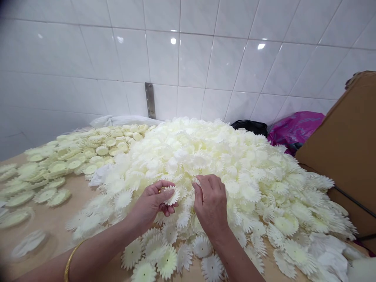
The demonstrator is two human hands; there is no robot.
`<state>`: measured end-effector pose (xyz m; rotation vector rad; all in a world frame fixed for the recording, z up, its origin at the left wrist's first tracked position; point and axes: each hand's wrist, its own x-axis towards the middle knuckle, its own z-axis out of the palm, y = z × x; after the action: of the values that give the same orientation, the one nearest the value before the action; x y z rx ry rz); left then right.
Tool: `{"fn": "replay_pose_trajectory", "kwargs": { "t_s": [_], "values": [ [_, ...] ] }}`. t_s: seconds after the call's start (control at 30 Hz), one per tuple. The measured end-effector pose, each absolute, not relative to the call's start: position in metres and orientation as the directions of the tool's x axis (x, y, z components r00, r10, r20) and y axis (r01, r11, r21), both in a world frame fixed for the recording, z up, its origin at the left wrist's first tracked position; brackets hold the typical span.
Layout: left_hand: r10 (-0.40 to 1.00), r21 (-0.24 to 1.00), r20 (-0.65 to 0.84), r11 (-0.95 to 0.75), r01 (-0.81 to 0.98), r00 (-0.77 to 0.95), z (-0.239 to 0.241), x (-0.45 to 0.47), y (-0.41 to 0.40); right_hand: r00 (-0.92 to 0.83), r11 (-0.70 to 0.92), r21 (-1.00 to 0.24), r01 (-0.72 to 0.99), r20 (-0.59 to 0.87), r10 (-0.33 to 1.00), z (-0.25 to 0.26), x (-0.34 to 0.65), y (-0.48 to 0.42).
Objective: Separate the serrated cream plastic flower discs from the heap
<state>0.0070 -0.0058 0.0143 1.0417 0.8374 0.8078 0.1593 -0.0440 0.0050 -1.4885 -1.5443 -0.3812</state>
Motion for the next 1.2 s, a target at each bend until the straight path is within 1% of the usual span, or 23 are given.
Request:
{"fn": "replay_pose_trajectory", "kwargs": {
  "t_s": [0.03, 0.1, 0.2, 0.27, 0.33, 0.43, 0.57, 0.63, 0.7, 0.8, 0.97, 1.1, 1.2],
  "values": [
    [0.872, 0.939, -0.199, 0.301, -0.169, 0.448, 0.015, 0.007, -0.005, 0.129, 0.214, -0.314, 0.925, 0.790, 0.599, 0.004, 0.160, -0.043],
    [0.864, 0.931, -0.205, 0.317, -0.179, 0.460, 0.014, 0.007, -0.005, 0.096, 0.220, -0.263, 0.939, 0.818, 0.567, 0.005, 0.160, -0.044],
    [0.832, 0.922, -0.201, 0.339, -0.187, 0.517, 0.012, 0.007, -0.004, 0.059, 0.309, -0.255, 0.916, 0.849, 0.525, 0.007, 0.154, -0.049],
    [0.814, 0.920, -0.199, 0.347, -0.182, 0.546, 0.009, 0.007, -0.003, 0.019, 0.395, -0.270, 0.878, 0.844, 0.536, 0.009, 0.148, -0.054],
    [0.805, 0.923, -0.198, 0.346, -0.171, 0.559, 0.006, 0.006, -0.002, -0.020, 0.465, -0.314, 0.828, 0.812, 0.584, 0.009, 0.144, -0.057],
    [0.808, 0.938, -0.176, 0.311, -0.154, 0.563, 0.004, 0.005, -0.002, -0.057, 0.498, -0.415, 0.761, 0.722, 0.690, 0.007, 0.140, -0.058],
    [0.815, 0.957, -0.130, 0.252, -0.144, 0.565, 0.003, 0.004, -0.002, -0.053, 0.462, -0.582, 0.669, 0.583, 0.811, 0.006, 0.137, -0.056],
    [0.823, 0.957, -0.132, 0.251, -0.145, 0.553, 0.003, 0.005, -0.003, -0.037, 0.430, -0.671, 0.604, 0.516, 0.856, 0.008, 0.136, -0.056],
    [0.829, 0.953, -0.145, 0.264, -0.149, 0.541, 0.004, 0.006, -0.005, -0.018, 0.403, -0.735, 0.546, 0.471, 0.882, 0.011, 0.135, -0.057],
    [0.833, 0.959, -0.150, 0.254, -0.127, 0.532, 0.005, 0.006, -0.007, 0.012, 0.376, -0.773, 0.512, 0.444, 0.896, 0.013, 0.134, -0.057],
    [0.803, 0.972, -0.067, 0.187, -0.143, 0.592, 0.008, 0.006, -0.008, 0.028, 0.334, -0.812, 0.480, 0.394, 0.919, 0.011, 0.138, -0.054],
    [0.772, 0.953, -0.054, 0.229, -0.197, 0.634, 0.008, 0.007, -0.007, 0.062, 0.308, -0.831, 0.464, 0.377, 0.924, 0.011, 0.142, -0.052],
    [0.763, 0.929, -0.081, 0.291, -0.229, 0.641, 0.007, 0.007, -0.006, 0.148, 0.269, -0.851, 0.450, 0.368, 0.918, 0.012, 0.145, -0.051]
  ]
}}
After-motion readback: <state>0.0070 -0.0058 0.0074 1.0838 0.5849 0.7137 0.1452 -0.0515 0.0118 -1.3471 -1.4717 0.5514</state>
